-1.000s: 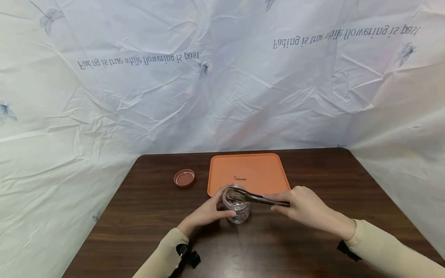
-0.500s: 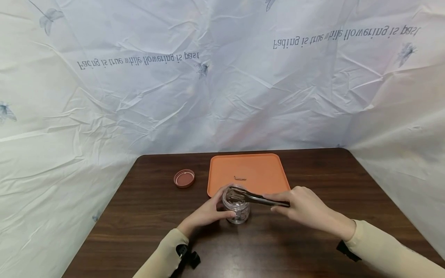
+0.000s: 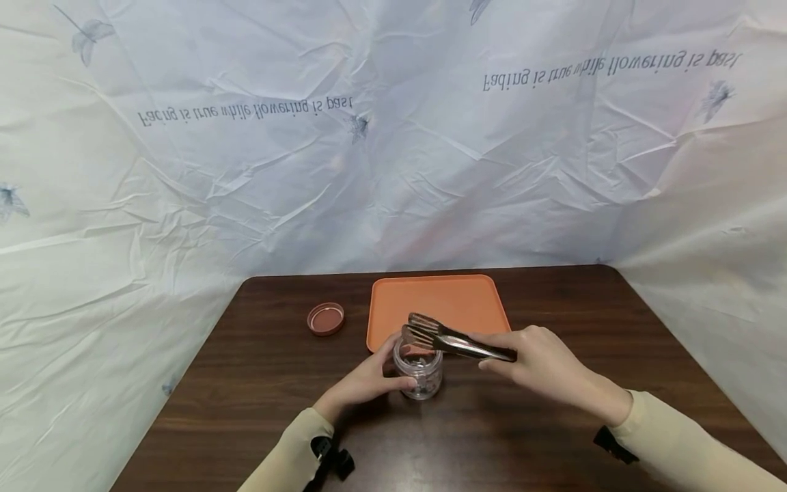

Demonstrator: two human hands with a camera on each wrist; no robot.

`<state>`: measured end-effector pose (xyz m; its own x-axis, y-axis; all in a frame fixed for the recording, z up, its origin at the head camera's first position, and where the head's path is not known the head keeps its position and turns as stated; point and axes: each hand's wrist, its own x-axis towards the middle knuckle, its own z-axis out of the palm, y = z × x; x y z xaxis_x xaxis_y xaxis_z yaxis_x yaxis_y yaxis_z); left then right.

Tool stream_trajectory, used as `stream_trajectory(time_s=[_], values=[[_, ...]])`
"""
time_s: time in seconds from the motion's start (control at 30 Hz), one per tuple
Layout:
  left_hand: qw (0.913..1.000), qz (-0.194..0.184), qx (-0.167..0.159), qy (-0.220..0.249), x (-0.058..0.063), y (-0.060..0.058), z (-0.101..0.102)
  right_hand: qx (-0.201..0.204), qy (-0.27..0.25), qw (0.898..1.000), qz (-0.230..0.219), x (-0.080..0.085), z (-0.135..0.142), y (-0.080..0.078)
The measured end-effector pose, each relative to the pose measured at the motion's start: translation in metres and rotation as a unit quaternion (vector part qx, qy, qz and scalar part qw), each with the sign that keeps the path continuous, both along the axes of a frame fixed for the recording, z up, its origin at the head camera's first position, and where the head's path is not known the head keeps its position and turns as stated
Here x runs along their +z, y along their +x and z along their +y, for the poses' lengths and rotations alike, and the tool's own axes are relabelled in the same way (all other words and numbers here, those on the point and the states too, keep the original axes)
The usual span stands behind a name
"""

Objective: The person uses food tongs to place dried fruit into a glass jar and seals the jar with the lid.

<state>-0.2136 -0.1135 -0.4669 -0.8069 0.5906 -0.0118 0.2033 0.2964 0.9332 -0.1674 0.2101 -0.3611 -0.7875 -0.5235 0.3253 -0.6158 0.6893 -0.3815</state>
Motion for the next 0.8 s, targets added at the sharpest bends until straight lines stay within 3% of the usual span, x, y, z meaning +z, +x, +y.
stream_trajectory(time_s=[0.3, 0.53, 0.8], values=[[0.9983, 0.044, -0.033, 0.019, 0.002, -0.006, 0.000, -0.051, -0.066, 0.993, -0.088, 0.001, 0.012, -0.018], [0.9989, 0.036, -0.027, 0.016, 0.001, -0.005, -0.001, -0.080, -0.057, 0.993, -0.072, -0.014, 0.020, -0.038], [0.9987, 0.031, -0.032, 0.026, -0.003, -0.001, -0.001, -0.077, -0.030, 0.991, -0.106, -0.039, 0.009, -0.058]])
